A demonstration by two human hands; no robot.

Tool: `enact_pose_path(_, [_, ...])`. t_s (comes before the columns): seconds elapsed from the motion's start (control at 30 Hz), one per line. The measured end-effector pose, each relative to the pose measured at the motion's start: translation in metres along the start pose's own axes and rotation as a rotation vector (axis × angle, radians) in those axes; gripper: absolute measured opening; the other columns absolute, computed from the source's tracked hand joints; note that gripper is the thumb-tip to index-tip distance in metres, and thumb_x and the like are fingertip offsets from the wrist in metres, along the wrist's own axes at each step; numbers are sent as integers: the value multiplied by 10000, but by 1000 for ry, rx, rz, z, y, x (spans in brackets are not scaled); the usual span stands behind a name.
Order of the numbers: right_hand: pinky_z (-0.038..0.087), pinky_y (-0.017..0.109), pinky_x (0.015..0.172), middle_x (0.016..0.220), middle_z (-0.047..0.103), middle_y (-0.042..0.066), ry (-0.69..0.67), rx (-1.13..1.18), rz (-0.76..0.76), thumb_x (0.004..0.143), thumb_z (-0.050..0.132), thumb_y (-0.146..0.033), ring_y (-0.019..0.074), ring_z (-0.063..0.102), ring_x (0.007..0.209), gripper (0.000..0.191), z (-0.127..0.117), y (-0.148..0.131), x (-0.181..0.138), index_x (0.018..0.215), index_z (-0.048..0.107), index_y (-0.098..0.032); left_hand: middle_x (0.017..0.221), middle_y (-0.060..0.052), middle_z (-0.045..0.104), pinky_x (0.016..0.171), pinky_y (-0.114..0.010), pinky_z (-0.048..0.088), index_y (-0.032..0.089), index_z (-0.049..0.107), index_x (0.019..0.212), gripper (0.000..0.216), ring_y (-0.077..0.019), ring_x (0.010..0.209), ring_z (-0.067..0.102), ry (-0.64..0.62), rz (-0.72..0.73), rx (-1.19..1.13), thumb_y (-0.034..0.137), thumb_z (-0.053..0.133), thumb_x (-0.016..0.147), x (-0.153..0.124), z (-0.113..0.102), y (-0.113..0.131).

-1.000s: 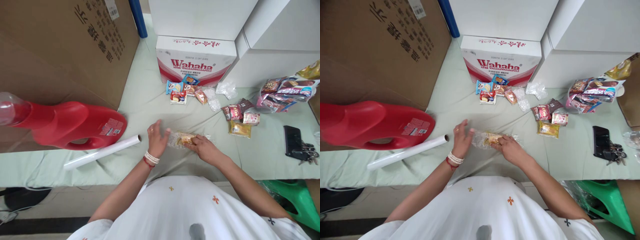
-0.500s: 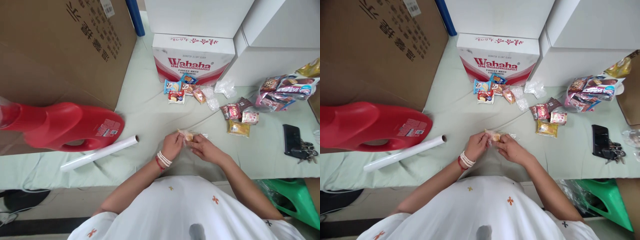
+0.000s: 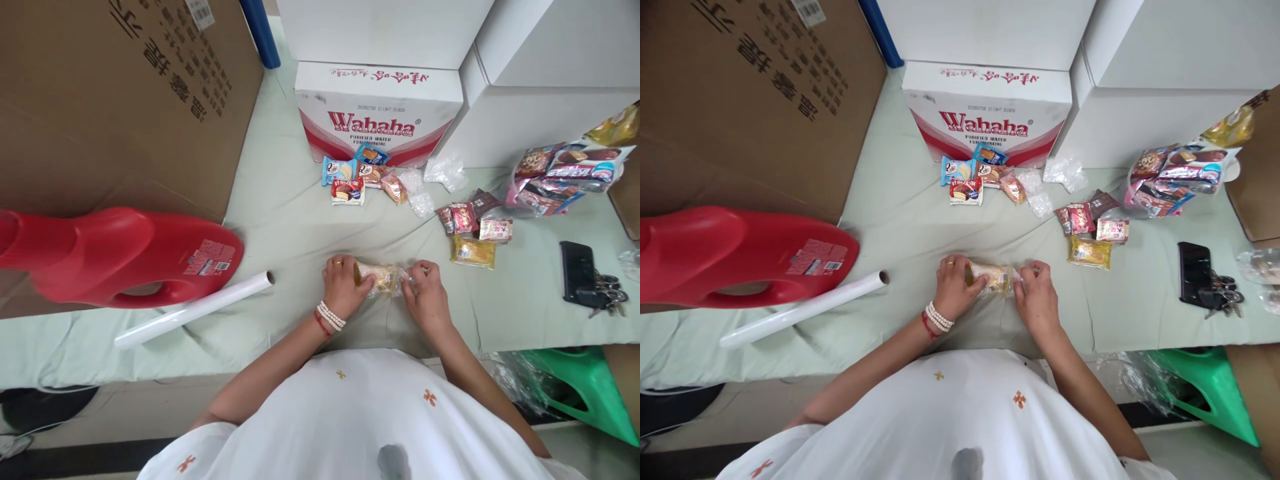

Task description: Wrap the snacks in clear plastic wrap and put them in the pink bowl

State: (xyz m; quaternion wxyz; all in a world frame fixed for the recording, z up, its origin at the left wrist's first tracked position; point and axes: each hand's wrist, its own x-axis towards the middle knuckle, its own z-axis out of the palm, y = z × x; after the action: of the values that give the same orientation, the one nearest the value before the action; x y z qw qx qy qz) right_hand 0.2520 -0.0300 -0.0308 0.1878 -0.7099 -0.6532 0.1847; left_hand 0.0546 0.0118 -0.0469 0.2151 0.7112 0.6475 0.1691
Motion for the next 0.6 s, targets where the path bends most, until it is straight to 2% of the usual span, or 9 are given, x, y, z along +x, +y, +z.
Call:
enact_pose_path(0.07, [519,401,824,1036,636,116,-58,122,-16,976,455,-332,255,608,893,235,-2,-17,-2,999,662,-222,968,-86,624,771,-383,487,209,556,940,211,-265,908,598,28,34,-66,370,672,866,-8,3,7])
enact_pose_path(0.13, [525,384,852,991,676,99,-131,325,-29,975,439,-343,244,631,906,263,0,-33,-2,1035,663,-221,943,-91,622,738,-368,475,211,552,935,125,-252,866,601,79,112,-79,322,604,908,-16,5,14])
enact_pose_path(0.23, [544,366,893,1141,714,111,-243,758,67,965,408,-395,240,668,1027,407,4,-43,-3,1239,637,-198,947,-130,629,798,-416,472,205,567,909,61,-291,930,604,123,297,-51,242,524,932,-24,5,22])
enact_pose_path(0.33, [552,380,939,1311,681,123,-284,1042,190,963,429,-472,251,663,1155,532,7,-34,-9,1386,574,-184,978,-137,628,891,-486,478,198,572,962,98,-314,992,593,41,486,-161,200,534,871,-27,5,23])
enact_pose_path(0.4, [515,405,1034,1372,659,109,-250,1049,229,926,553,-476,252,629,1238,523,10,-18,-14,1373,595,-207,1055,-137,628,925,-502,489,201,559,1070,237,-312,1050,589,-62,549,-315,194,555,833,-29,5,20])
enact_pose_path(0.47, [496,420,1071,1346,678,89,-173,1012,287,876,645,-448,243,627,1238,478,14,1,-16,1301,644,-230,1149,-142,620,893,-467,521,211,526,1185,364,-292,1070,597,-163,527,-464,190,568,825,-33,6,16])
enact_pose_path(0.53, [548,409,988,1253,714,84,-20,1021,399,841,666,-453,231,672,1129,439,16,24,-13,1217,672,-227,1179,-140,614,819,-410,545,216,507,1223,392,-261,1023,618,-234,449,-541,194,575,838,-37,6,9])
enact_pose_path(0.6, [591,361,844,1138,727,75,209,1061,517,787,693,-463,201,698,969,428,16,47,-5,1133,673,-212,1115,-115,624,773,-375,551,213,523,1168,310,-225,922,630,-265,368,-548,202,565,861,-38,3,1])
